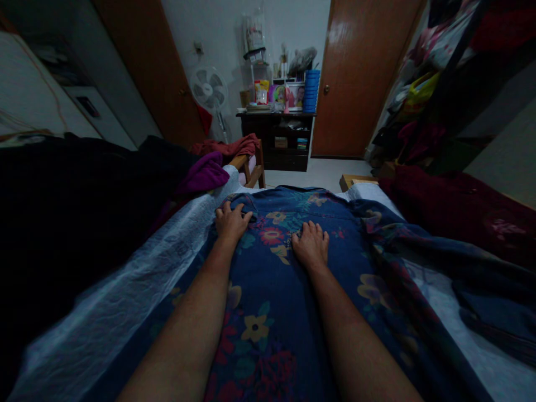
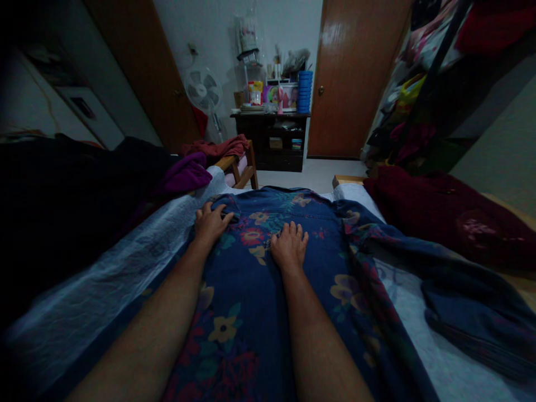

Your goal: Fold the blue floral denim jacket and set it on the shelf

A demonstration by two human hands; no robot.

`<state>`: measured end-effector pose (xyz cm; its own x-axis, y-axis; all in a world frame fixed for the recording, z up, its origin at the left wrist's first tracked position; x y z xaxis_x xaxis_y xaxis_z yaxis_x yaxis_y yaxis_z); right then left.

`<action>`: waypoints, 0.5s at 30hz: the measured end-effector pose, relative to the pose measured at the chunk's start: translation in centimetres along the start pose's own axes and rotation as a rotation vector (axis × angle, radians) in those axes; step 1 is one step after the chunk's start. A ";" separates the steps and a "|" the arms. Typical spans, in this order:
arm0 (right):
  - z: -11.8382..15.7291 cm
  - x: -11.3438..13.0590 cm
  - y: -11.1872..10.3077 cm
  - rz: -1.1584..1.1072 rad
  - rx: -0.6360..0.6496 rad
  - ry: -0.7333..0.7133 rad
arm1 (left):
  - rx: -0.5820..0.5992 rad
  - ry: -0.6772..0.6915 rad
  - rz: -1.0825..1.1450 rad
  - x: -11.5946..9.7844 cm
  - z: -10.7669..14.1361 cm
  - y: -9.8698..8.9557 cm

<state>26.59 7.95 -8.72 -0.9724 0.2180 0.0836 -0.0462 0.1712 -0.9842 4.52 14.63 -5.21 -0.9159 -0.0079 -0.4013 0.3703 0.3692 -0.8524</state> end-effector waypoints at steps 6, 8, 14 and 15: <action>0.1 0.0 0.0 0.000 -0.002 -0.005 | -0.033 -0.110 -0.045 0.9 -0.5 0.2; 0.1 0.0 0.0 0.004 -0.007 -0.002 | 0.006 -0.120 -0.042 1.2 -0.6 0.3; 0.0 0.0 -0.1 0.003 0.019 -0.010 | -0.086 -0.179 0.083 1.8 -1.0 -0.3; 0.0 0.0 -0.1 0.004 0.017 -0.010 | -0.136 -0.193 0.116 1.9 -1.1 -0.6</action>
<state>26.62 7.90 -8.62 -0.9748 0.2093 0.0777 -0.0458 0.1534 -0.9871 2.41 15.39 -5.08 -0.8171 -0.1305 -0.5615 0.4349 0.4997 -0.7491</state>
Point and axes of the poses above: each hand's wrist, its own z-axis away from the middle knuckle, its own y-axis out of the palm, x = y × z, the point moved 1 cm from there along -z, towards the middle knuckle, and after that the axes turned 14 degrees about z, right-handed, at the moved point
